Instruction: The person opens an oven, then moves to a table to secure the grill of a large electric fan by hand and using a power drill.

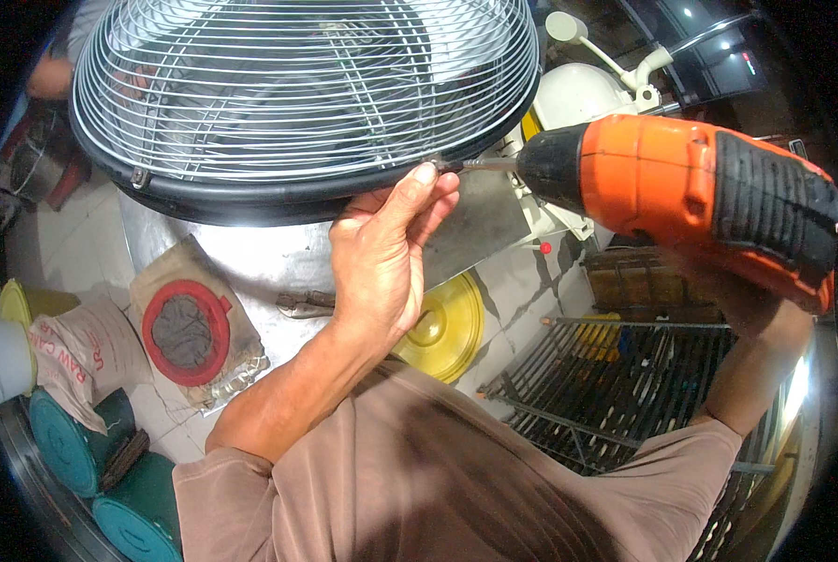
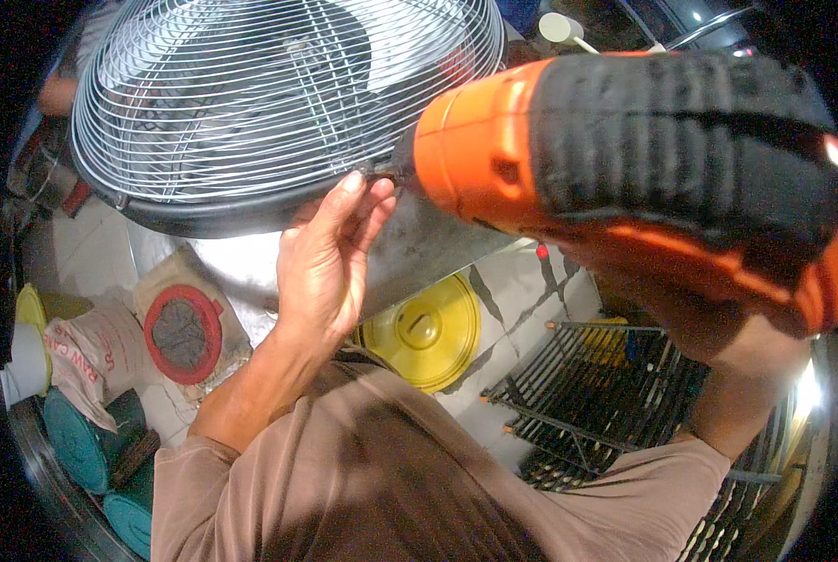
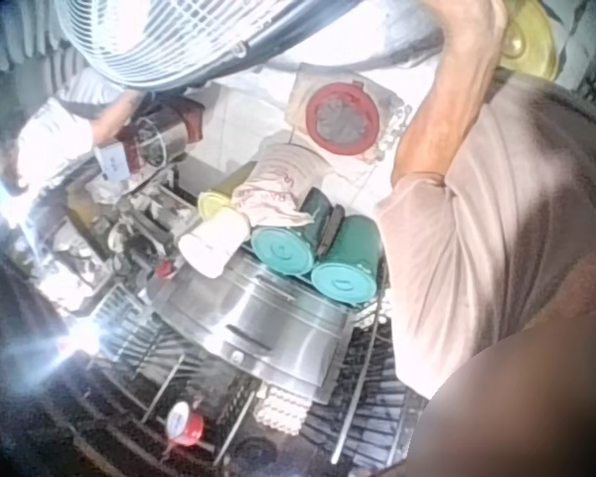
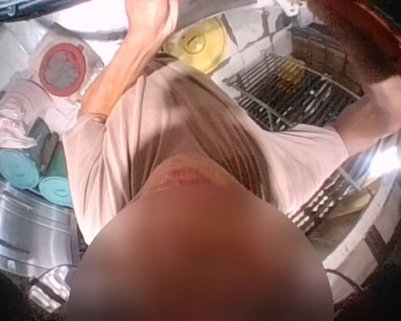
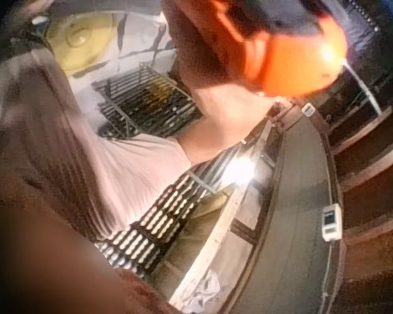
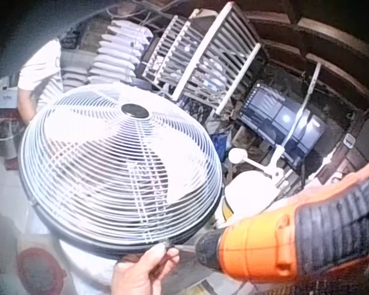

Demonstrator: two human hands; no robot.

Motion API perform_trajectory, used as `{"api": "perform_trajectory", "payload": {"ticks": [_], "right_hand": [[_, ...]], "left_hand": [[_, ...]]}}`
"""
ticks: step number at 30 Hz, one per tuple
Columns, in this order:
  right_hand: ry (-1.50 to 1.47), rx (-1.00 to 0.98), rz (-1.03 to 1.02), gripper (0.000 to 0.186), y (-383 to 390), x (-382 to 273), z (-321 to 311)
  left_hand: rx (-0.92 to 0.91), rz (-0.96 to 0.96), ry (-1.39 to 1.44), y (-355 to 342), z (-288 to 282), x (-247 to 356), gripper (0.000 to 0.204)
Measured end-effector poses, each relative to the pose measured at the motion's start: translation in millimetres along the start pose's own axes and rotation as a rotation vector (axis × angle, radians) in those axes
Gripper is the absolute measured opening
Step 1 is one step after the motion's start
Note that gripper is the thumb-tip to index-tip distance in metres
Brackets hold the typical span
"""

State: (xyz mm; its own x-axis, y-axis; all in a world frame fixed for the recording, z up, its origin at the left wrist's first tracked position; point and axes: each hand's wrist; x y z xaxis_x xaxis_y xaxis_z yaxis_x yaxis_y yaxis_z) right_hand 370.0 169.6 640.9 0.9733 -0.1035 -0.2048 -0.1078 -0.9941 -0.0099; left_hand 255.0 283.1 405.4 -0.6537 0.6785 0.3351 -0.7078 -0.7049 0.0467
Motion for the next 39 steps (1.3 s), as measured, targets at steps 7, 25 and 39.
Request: {"api": "perform_trajectory", "payload": {"ticks": [7, 25, 39], "right_hand": [[-0.022, 0.012, -0.005, 0.049, -3.1, 1.2, 2.2], [-0.04, 0.023, 0.015, 0.05, -2.4, -6.6, 4.6], [-0.041, 0.024, 0.005, 0.052, 0.4, -14.9, 9.2]], "left_hand": [[-0.026, 0.024, -0.011, -0.7, -1.9, -1.5, 0.019], [-0.047, 0.011, -0.003, -1.7, -6.8, -3.0, 0.021], [-0.044, -0.009, 0.035, -0.2, -7.5, -0.6, 0.019]]}}
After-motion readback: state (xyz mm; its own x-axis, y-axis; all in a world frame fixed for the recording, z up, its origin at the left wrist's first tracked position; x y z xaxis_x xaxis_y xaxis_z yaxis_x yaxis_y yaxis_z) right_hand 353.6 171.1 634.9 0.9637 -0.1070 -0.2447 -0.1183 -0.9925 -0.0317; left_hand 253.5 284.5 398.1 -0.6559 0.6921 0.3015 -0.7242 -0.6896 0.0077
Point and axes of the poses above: each hand's wrist, its own y-axis away from the middle knuckle, its own z-axis out of the palm, x = y × z, and after that the axes turned 12 degrees about -x, right-handed
